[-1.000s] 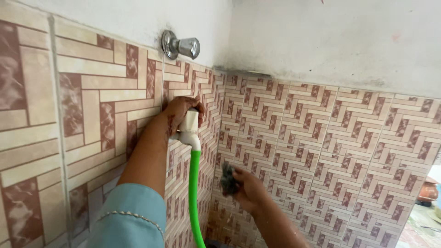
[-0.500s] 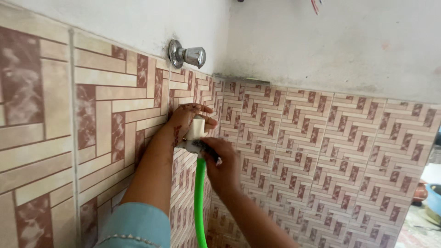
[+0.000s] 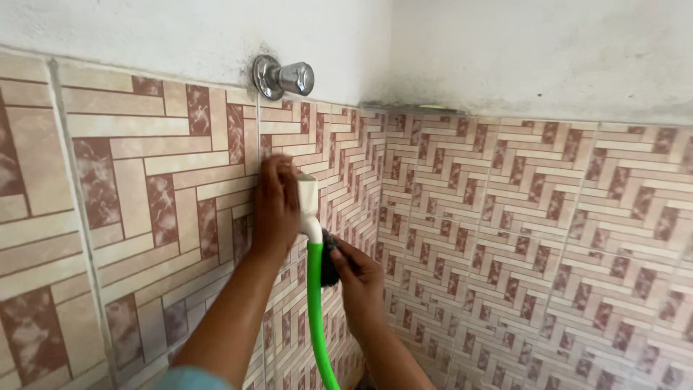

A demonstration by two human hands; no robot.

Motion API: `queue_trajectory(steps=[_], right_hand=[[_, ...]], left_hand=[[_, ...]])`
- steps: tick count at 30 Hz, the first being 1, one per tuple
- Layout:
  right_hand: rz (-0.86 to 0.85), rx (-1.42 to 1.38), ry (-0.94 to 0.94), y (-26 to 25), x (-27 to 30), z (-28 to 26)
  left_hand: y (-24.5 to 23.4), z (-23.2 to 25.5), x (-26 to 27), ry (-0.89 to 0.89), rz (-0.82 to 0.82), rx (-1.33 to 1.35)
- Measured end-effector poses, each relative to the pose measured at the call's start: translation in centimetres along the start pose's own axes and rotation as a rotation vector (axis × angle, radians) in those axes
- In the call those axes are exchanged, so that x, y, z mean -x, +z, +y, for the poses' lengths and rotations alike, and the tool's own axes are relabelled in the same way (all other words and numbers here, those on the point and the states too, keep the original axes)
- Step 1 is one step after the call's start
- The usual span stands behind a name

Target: The person cleans and attaches a plastic faucet onto a wall-mounted pipe fixture, using a scouring pad and by hand.

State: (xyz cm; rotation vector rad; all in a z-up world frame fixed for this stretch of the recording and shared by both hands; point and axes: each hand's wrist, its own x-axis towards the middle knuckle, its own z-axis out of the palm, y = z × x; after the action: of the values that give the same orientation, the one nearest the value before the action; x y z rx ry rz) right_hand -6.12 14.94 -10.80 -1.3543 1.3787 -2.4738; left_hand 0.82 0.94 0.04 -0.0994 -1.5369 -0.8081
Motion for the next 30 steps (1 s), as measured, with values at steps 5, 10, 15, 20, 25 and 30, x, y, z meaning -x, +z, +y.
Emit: queue_trajectory(steps=[5, 10, 15, 20, 25, 30], right_hand=[[0.035, -0.264, 0.235, -5.9, 2.0, -0.5], [0.094, -0.303, 0.427, -11.4, 4.8, -0.2], [0.087, -0.262, 0.472, -15.0, 6.3, -1.3], [0.065, -0.198, 0.654, -15.0, 8.7, -2.0], [-0.072, -0.375, 0.630, -14.9, 10.2, 0.9], [-0.047, -0.442, 0.707, -18.3, 8.8, 6.4]], left_hand=[[-1.0, 1.1, 13.7, -0.032, -0.002, -0.193], [2.2, -3.8, 15.6, -0.573, -0.114, 0.135], [2.9, -6.5, 15.6, -0.603, 0.000, 0.324], [1.1, -2.1, 13.9, -0.963, -0.132, 0.254], [-0.7, -2.4, 16.6, -0.987, -0.556, 0.908], [1.2, -9.6, 28.0, -1.173, -0.487, 0.090]])
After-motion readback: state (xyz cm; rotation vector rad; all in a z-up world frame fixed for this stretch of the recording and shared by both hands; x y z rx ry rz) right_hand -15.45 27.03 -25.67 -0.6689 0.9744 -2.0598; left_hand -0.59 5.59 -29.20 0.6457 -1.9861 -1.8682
